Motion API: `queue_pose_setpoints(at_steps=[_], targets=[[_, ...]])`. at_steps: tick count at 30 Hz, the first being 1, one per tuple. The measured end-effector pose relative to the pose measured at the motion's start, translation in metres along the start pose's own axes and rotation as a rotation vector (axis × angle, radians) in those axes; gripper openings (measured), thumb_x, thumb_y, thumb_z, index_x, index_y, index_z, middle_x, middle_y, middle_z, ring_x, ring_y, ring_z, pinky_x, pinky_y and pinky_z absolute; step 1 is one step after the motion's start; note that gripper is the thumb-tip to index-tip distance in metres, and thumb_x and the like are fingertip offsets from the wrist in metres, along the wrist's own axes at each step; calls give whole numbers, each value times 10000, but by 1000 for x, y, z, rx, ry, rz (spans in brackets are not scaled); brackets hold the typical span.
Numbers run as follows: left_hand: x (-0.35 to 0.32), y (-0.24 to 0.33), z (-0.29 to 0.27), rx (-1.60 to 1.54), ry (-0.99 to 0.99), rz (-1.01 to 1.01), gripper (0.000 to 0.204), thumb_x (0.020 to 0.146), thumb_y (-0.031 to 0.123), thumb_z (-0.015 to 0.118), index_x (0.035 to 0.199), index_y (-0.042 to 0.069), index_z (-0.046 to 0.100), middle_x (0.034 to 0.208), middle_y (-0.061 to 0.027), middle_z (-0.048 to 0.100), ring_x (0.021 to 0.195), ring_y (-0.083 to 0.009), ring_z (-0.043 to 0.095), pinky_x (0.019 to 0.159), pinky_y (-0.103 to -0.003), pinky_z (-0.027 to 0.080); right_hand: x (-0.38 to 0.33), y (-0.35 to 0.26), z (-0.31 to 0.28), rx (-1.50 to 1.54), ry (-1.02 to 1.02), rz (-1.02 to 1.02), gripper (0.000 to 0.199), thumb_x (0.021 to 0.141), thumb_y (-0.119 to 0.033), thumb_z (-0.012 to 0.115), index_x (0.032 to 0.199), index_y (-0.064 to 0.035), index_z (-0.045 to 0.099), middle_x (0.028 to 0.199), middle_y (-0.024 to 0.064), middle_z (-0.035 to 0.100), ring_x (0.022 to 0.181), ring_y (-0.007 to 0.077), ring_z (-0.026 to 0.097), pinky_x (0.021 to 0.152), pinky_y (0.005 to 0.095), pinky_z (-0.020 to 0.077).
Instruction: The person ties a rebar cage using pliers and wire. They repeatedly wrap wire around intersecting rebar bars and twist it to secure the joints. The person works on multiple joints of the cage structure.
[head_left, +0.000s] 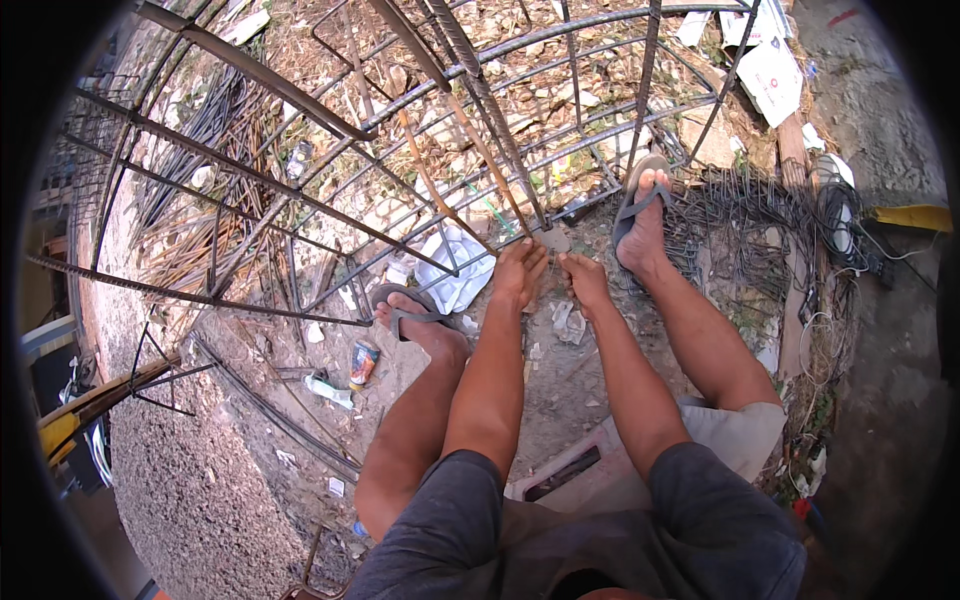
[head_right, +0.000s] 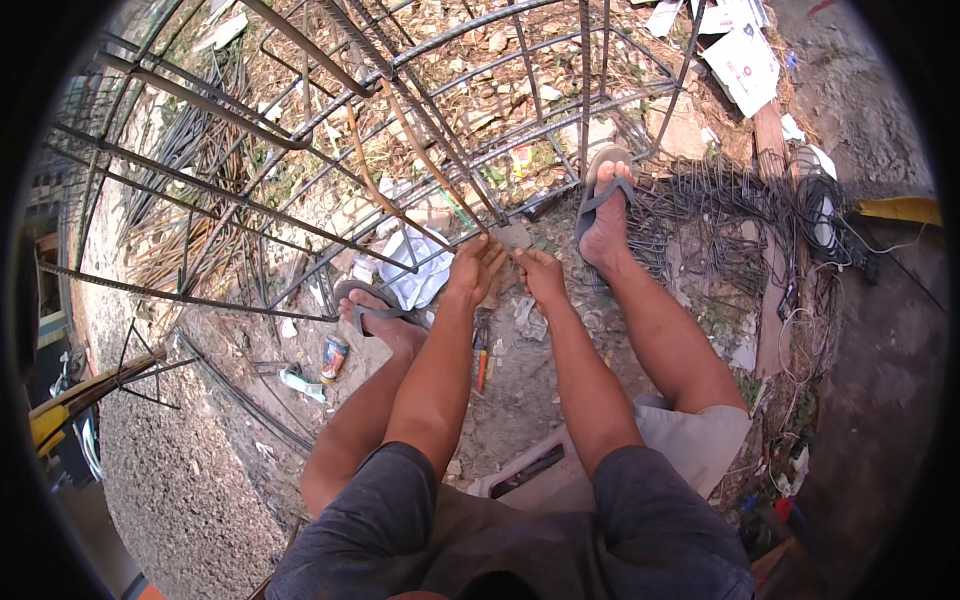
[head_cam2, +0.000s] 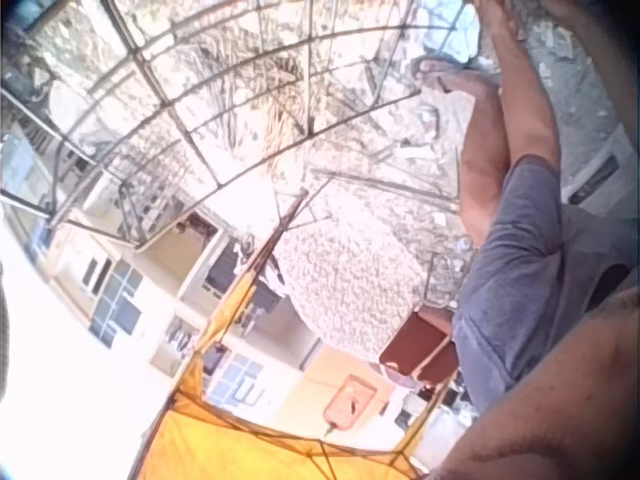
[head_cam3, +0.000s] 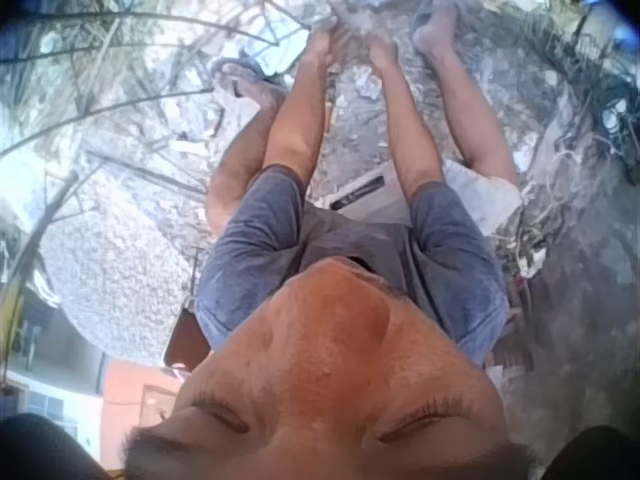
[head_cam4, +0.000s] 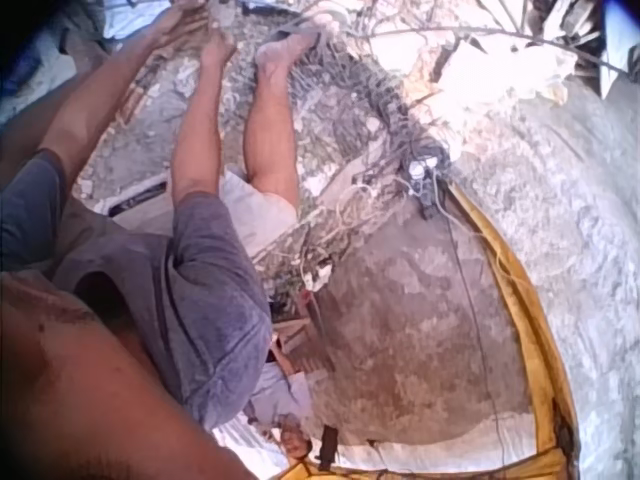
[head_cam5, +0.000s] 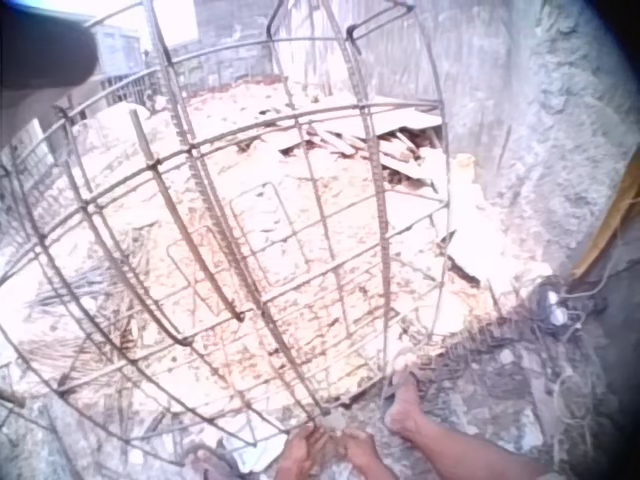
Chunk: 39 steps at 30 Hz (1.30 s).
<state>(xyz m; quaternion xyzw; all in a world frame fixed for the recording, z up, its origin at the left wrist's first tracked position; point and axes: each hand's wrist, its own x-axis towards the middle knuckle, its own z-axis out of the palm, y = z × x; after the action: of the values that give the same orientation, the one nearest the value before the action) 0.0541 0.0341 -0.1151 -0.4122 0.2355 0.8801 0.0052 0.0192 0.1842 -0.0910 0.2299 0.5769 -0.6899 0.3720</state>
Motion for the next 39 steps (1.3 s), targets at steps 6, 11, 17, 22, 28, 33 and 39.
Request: queue_pose_setpoints(at_steps=[6,11,17,22,28,33,39], targets=[[-9,7,12,-6,-12,-56,196,975,100,603,1149,34,540,1072,-76,596,1037,-229,630,892,-377,545,-43,87,-47,-130,-109,548,485,930,-478,647,1039,-6,614,864,102,664,759,235,683,682,348,564],[-9,9,6,36,33,-42,239,981,114,604,1196,56,517,1046,-43,605,1003,-184,640,708,-288,518,-101,162,24,-1130,-123,295,676,854,-568,660,1121,39,526,1018,217,644,863,399,683,799,492,555],[-1,-1,14,9,-22,-84,251,991,118,584,1230,100,510,1021,-21,622,926,-151,634,635,-252,481,-104,190,69,-1053,340,195,740,826,-545,659,1250,5,403,1156,249,569,1086,412,622,880,502,523],[7,-4,-12,-216,-75,-165,299,963,240,580,1182,37,567,1045,-55,635,897,-156,622,657,-261,481,-110,167,65,-1141,257,310,667,846,-456,667,1255,1,402,1176,253,574,1075,411,630,877,497,526],[7,2,-12,-253,-78,-253,356,967,216,553,1312,144,498,1138,-67,625,982,-188,600,675,-311,462,-90,187,66,-1181,260,167,563,840,-361,680,1230,-35,438,1169,232,595,979,405,667,835,500,532],[-12,-4,9,-165,35,-97,339,984,192,524,1316,183,454,1030,-31,626,860,-145,612,621,-283,451,-108,151,40,-865,231,205,339,912,-281,598,1122,-43,478,840,182,629,663,328,675,583,453,550],[-22,-22,21,-94,-12,2,588,972,112,552,1513,173,330,866,-8,598,730,-100,563,559,-262,415,-101,59,-22,-684,79,175,262,952,-193,540,1133,-17,470,781,198,607,363,302,560,330,427,420]])
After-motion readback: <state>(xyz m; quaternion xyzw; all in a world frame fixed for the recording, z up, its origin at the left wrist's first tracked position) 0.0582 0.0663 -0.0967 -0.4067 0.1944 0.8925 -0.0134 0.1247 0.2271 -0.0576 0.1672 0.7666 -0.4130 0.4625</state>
